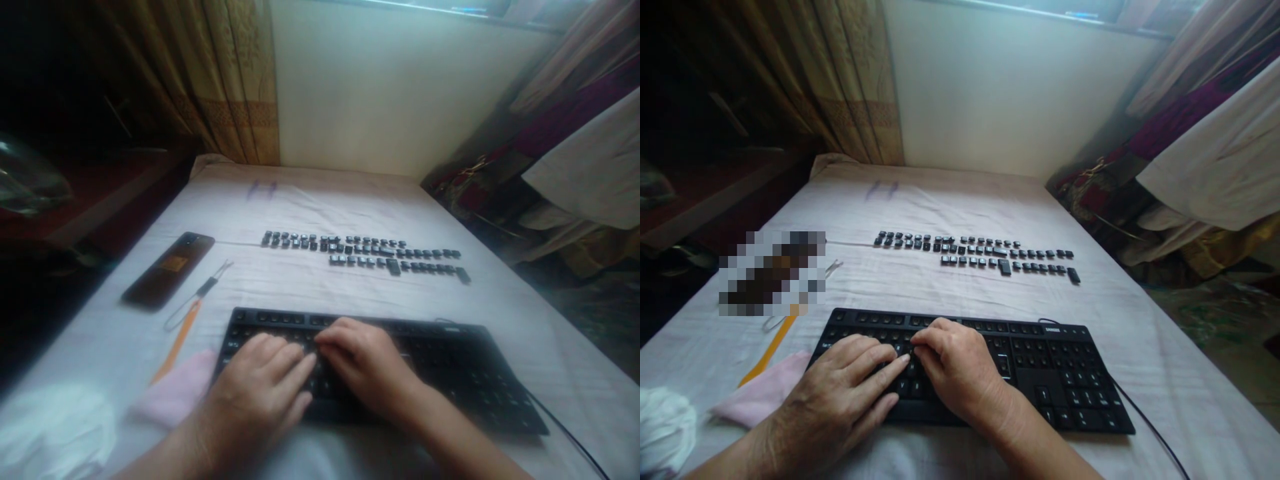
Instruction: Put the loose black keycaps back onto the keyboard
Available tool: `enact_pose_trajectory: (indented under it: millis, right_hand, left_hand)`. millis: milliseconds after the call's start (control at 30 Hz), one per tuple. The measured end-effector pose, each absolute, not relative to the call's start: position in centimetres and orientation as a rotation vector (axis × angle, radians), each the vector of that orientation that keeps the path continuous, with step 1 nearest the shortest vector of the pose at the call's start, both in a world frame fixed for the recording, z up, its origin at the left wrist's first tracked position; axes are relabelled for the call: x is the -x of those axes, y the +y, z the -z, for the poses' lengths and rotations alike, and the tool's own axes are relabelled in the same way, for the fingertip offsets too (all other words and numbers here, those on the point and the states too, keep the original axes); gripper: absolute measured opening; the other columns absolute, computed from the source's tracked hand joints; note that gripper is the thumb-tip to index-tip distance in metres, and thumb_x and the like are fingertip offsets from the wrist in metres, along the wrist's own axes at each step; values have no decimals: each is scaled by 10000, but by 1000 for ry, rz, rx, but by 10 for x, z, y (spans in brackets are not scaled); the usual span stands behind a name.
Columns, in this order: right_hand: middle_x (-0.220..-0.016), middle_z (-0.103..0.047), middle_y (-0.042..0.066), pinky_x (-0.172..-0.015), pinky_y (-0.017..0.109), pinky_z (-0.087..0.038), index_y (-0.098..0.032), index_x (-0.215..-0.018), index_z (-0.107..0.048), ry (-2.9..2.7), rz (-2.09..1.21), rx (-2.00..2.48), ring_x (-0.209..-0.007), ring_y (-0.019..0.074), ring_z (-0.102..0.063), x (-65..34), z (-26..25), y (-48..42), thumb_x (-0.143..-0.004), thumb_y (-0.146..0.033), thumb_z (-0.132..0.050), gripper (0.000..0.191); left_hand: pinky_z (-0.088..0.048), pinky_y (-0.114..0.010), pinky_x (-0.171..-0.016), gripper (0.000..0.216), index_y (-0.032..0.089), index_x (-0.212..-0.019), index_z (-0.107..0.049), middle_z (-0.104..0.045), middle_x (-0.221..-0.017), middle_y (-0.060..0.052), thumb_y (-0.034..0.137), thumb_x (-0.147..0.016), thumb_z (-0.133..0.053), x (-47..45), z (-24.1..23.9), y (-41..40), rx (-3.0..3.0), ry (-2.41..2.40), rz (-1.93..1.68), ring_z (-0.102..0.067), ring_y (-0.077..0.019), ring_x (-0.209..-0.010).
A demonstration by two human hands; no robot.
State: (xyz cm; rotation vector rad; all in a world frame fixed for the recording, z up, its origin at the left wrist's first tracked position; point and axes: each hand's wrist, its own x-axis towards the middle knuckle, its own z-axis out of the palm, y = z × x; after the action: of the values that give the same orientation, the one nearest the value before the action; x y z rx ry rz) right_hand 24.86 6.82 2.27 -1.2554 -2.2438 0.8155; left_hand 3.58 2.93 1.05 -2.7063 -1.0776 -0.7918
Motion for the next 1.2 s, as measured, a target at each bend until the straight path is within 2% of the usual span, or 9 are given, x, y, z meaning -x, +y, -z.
enact_pose_trajectory:
  millis: [233,633,900,1200]
  right_hand:
    - [-898,-727,55,-687,230,-525,-205,-929,-758,-2280,-695,1086,-755,153,-695,-252,-14,69,-955,-196,-539,221]
    - [-837,-703,45,-637,224,-488,-199,-903,-735,-2366,-595,1199,-690,150,-662,-248,-17,70,-945,-160,-521,221]
    - [-843,-708,45,-658,215,-492,-195,-898,-736,-2346,-627,1168,-713,147,-671,-249,-19,69,-946,-180,-537,206]
    - [-811,-697,40,-630,204,-477,-199,-858,-738,-2370,-614,1180,-686,140,-666,-247,-18,71,-950,-179,-527,231]
  left_hand:
    - [-471,-395,-906,248,170,-1136,-672,-691,-1026,-60,234,-957,-512,-37,-10,29,2690,-1086,833,-605,-229,-940]
    - [-476,-401,-898,234,209,-1115,-688,-704,-1028,-41,219,-952,-521,-38,-10,31,2684,-1041,832,-618,-218,-923]
    - [-433,-418,-922,254,177,-1123,-688,-721,-1041,-29,219,-980,-483,-38,-7,31,2686,-1019,825,-615,-221,-925]
    - [-461,-406,-901,251,173,-1111,-690,-721,-1030,-40,212,-969,-487,-39,-8,31,2680,-1020,831,-614,-214,-904]
